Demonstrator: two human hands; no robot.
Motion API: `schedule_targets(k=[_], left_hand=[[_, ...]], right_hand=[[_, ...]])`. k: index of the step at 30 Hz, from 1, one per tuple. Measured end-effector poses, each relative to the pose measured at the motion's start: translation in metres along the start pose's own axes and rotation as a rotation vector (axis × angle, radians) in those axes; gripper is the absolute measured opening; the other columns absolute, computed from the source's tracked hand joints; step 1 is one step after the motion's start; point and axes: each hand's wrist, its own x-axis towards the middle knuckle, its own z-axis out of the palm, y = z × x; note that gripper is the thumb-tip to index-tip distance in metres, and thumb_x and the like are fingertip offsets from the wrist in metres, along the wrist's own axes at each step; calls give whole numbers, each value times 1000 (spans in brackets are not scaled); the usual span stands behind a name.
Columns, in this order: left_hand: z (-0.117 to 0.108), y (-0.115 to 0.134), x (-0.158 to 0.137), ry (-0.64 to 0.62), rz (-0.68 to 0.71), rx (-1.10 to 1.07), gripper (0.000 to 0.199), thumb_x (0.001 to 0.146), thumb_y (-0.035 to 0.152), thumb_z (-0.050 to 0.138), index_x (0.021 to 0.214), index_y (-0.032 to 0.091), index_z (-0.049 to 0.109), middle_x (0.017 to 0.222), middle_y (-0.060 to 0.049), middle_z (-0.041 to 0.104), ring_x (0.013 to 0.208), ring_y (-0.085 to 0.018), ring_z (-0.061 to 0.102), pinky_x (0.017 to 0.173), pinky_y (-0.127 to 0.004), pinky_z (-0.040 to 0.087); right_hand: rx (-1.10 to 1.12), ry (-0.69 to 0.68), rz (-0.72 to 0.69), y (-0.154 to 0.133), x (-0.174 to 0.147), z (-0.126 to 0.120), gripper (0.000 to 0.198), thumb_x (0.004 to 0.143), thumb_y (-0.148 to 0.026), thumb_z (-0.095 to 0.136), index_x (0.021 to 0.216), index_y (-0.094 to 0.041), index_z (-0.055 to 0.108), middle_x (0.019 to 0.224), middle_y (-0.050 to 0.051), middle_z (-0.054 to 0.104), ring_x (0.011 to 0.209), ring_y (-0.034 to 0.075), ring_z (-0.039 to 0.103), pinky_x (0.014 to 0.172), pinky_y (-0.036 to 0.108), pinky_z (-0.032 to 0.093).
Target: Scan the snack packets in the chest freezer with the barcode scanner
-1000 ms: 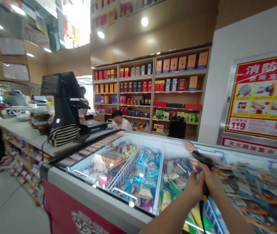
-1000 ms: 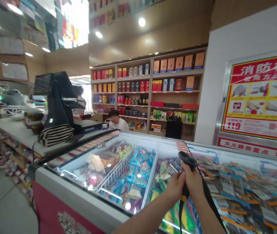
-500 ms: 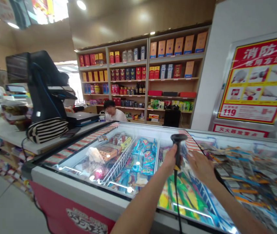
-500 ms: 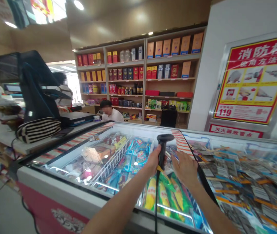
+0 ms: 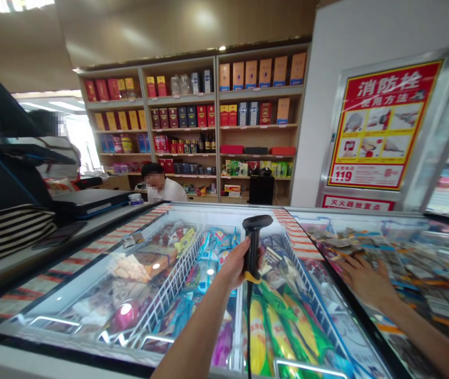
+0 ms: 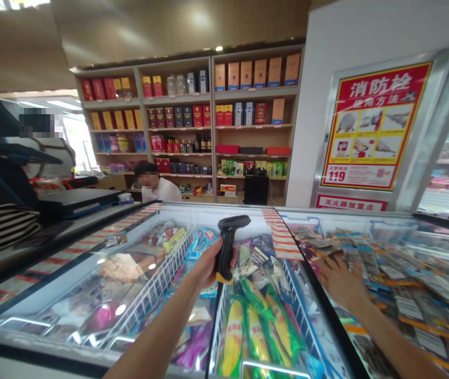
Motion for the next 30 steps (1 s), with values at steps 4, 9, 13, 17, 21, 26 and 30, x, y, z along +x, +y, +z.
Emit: schedule_targets(k=[4, 9, 13, 17, 21, 26, 30], left_hand=[[0, 4, -6, 20, -24, 0, 31, 72, 42, 53, 80, 12, 56, 61, -3, 59, 45, -8, 52, 43, -20, 39], [2, 11, -13, -7, -108, 22, 27, 72, 36, 56, 85, 13, 57, 66, -5, 62, 50, -11, 55, 46, -21, 43], [3, 14, -11, -83, -135, 31, 23, 70, 32, 60, 83, 13, 58, 70, -6, 63, 59, -14, 58, 56, -26, 47], [9, 15, -6, -120, -127, 55, 23, 69, 32, 61, 83, 13, 58, 71, -6, 62, 59, -14, 57, 52, -24, 45], [15, 13, -3, -106, -155, 51, 25, 69, 34, 59, 79, 12, 58, 69, -6, 61, 56, -12, 56, 53, -22, 43], [9, 5, 0, -40, -197, 62, 39, 69, 50, 52, 80, 13, 56, 60, -3, 59, 46, -10, 52, 44, -20, 37], [6, 2, -1, 12, -176, 99, 44, 69, 55, 49, 82, 13, 56, 59, -3, 59, 44, -9, 51, 43, -20, 35]], right_hand=[[-11, -81, 34, 11, 3, -4, 40, 79, -27, 29, 111, -27, 53, 115, 6, 54, 107, 28, 42, 88, 64, 17], [-46, -225, 101, 20, 6, -26, 41, 81, -24, 28, 116, -29, 47, 121, 4, 49, 113, 26, 37, 91, 60, 14], [-62, -274, 111, 38, 5, -30, 40, 80, -24, 31, 117, -30, 46, 122, 4, 48, 117, 26, 33, 93, 59, 11], [-6, -240, 58, 46, 8, -41, 37, 79, -24, 34, 111, -28, 52, 117, 5, 53, 113, 25, 38, 94, 56, 13], [74, -144, 0, 38, -2, -53, 33, 80, -31, 33, 98, -27, 60, 102, 5, 62, 102, 24, 49, 95, 53, 18], [100, 14, -65, 24, -63, -27, 34, 76, -45, 38, 100, -34, 60, 107, 3, 60, 104, 27, 50, 90, 49, 30], [96, 87, -75, 18, -97, -7, 37, 74, -50, 39, 107, -43, 53, 121, -1, 50, 112, 29, 43, 90, 51, 29]])
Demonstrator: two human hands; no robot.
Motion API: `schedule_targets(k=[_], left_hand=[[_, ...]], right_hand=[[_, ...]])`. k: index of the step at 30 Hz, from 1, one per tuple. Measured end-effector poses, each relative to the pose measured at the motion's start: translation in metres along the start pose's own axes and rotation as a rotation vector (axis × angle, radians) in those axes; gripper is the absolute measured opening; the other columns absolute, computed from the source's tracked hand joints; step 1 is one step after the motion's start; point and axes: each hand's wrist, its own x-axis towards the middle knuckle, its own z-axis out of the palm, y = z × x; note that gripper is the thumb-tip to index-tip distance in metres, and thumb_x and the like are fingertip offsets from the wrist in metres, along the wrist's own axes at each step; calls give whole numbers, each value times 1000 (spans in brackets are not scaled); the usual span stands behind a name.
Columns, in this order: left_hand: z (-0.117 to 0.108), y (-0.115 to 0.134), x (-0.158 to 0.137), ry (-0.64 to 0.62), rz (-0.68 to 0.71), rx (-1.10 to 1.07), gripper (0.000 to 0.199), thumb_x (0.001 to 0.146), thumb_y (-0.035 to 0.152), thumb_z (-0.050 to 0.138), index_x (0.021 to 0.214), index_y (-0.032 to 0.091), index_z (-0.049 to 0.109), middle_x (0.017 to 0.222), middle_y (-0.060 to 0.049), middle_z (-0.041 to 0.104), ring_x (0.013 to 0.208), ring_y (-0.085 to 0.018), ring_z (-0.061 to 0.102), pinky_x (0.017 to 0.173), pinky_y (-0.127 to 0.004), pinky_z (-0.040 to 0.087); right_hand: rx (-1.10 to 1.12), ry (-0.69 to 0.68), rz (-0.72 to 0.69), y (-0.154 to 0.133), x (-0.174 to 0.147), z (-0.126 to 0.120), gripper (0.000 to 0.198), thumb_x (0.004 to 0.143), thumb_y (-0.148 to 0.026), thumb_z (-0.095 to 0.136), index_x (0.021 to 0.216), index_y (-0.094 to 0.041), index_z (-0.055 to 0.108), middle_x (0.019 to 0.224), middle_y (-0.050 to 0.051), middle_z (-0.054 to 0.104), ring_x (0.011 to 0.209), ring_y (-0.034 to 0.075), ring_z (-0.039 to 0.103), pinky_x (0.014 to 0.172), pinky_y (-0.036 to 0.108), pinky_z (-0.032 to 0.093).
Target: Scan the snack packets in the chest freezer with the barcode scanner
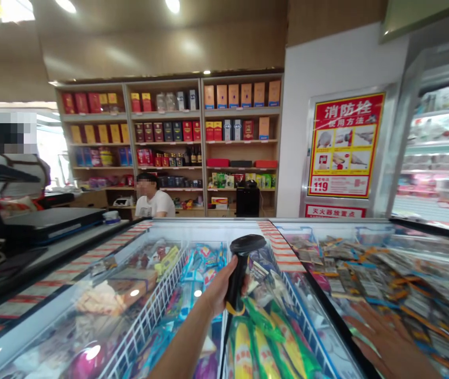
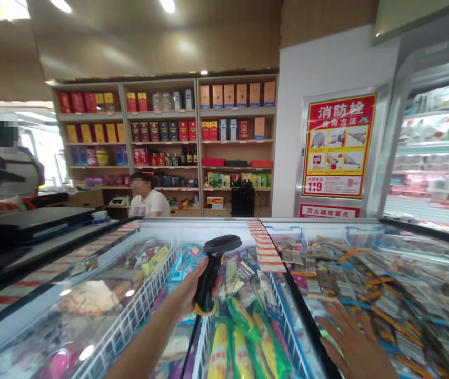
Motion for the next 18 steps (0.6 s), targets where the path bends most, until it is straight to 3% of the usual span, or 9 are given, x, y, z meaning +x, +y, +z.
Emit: schedule_targets(k=[7, 13, 18], left_hand=[[3, 1, -7, -37, 23, 72, 36, 69, 48, 53, 75, 12, 56, 61, -5, 61, 44, -10, 52, 43, -21, 38], [3, 8, -11, 43, 15, 100, 27, 66, 39, 61, 69, 13, 57, 62, -4, 62, 48, -10, 54, 45, -20, 42], [1, 13, -13, 54, -4, 116, 27, 66, 39, 61, 73, 13, 58, 64, -5, 63, 51, -12, 56, 46, -22, 44]], right_hand=[[-132, -28, -23, 23, 37, -15, 36, 78, -38, 37, 110, -33, 54, 126, 5, 45, 121, 29, 30, 94, 58, 14], [-184, -242, 87, 38, 56, -24, 37, 82, -34, 31, 115, -32, 49, 129, 6, 42, 121, 28, 29, 90, 59, 15], [-158, -276, 180, 52, 60, -28, 37, 82, -34, 32, 115, -33, 49, 129, 5, 42, 120, 28, 30, 91, 57, 17]])
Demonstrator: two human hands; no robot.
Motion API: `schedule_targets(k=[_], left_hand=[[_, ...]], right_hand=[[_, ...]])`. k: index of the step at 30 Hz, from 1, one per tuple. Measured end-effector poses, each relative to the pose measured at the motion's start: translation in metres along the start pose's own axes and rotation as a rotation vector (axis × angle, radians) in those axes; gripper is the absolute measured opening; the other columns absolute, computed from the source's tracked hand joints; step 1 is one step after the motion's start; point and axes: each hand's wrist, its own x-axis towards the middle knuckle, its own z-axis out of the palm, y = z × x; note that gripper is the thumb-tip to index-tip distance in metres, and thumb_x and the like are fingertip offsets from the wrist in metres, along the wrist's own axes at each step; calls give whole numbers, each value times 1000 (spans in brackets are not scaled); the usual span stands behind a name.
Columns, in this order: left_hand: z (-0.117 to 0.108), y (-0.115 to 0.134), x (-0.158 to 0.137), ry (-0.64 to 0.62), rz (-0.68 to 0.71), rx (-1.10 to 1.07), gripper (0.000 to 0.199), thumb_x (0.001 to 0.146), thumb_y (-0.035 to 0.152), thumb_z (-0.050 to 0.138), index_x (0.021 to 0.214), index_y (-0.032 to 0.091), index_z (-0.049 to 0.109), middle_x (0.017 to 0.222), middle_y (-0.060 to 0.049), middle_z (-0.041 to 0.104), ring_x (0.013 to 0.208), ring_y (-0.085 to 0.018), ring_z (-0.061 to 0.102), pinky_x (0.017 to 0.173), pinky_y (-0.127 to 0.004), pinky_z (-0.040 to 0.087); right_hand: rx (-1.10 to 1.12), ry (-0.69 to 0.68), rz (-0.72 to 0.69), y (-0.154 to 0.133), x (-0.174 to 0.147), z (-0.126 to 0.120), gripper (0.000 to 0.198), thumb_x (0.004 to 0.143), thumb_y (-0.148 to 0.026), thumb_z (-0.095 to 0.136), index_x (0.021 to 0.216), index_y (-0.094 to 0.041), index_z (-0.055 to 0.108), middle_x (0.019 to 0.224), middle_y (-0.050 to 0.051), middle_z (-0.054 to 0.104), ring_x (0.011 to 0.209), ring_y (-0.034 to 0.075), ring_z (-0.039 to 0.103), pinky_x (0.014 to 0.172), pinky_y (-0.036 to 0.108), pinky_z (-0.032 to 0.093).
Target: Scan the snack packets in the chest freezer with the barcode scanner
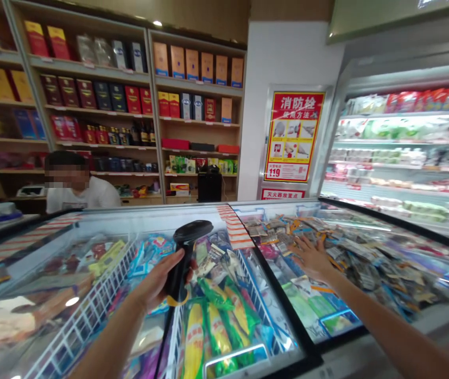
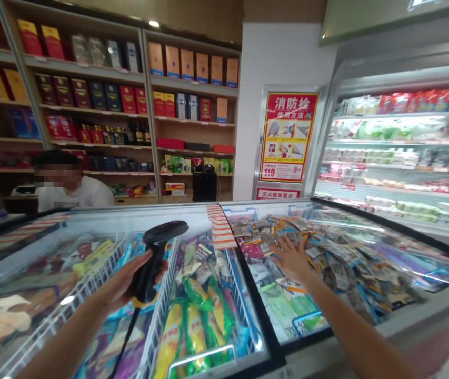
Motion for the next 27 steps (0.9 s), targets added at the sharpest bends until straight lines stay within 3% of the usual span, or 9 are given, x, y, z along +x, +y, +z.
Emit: schedule_targets(k=[3, 7, 11, 15, 18, 23, 27], left_hand=[[1, 0, -1, 18, 6, -9, 25, 65, 37, 62, 73, 13, 58, 65, -5, 64, 52, -13, 56, 47, -23, 45], [4, -1, -2, 2, 21, -11, 24, 62, 34, 66, 72, 14, 58, 67, -5, 64, 54, -13, 57, 51, -24, 46], [5, 0, -3, 3, 11, 39, 25, 59, 35, 67, 69, 13, 59, 63, -5, 63, 53, -13, 56, 49, -23, 43], [3, 3, -3, 20, 22, 120, 24, 60, 35, 64, 59, 11, 59, 52, -4, 58, 44, -10, 49, 39, -19, 36], [-1, 4, -1, 23, 8, 126, 27, 62, 36, 60, 54, 11, 58, 50, -4, 56, 42, -9, 47, 38, -18, 34], [-4, 4, 1, 36, -11, 52, 37, 67, 48, 53, 59, 12, 57, 51, -3, 58, 41, -9, 48, 39, -19, 36], [-1, 7, -3, 19, -15, 29, 40, 67, 53, 51, 66, 13, 57, 49, -2, 56, 40, -10, 48, 36, -19, 35]], right_hand=[[60, 37, 57, -3, 9, -10, 36, 83, -37, 30, 107, -29, 56, 128, 6, 43, 119, 27, 33, 92, 55, 18], [187, 89, 93, -35, 41, -22, 39, 83, -40, 29, 108, -23, 54, 126, 8, 44, 116, 24, 37, 95, 49, 20], [210, 5, 41, -76, 80, -18, 37, 80, -30, 41, 115, -20, 48, 123, 10, 47, 112, 25, 40, 93, 47, 24], [169, -50, 87, -89, 101, -11, 34, 78, -17, 40, 110, -19, 52, 116, 12, 51, 106, 26, 44, 85, 43, 32], [168, -20, 115, -83, 101, -10, 32, 80, -13, 34, 97, -19, 60, 105, 10, 58, 100, 24, 49, 82, 40, 34], [352, 121, 200, -77, 80, -13, 34, 77, -15, 37, 97, -23, 63, 117, 6, 51, 104, 21, 49, 85, 32, 37], [574, -5, 206, -85, 56, -17, 31, 76, -16, 37, 80, -19, 67, 95, 5, 63, 88, 17, 57, 77, 26, 41]])
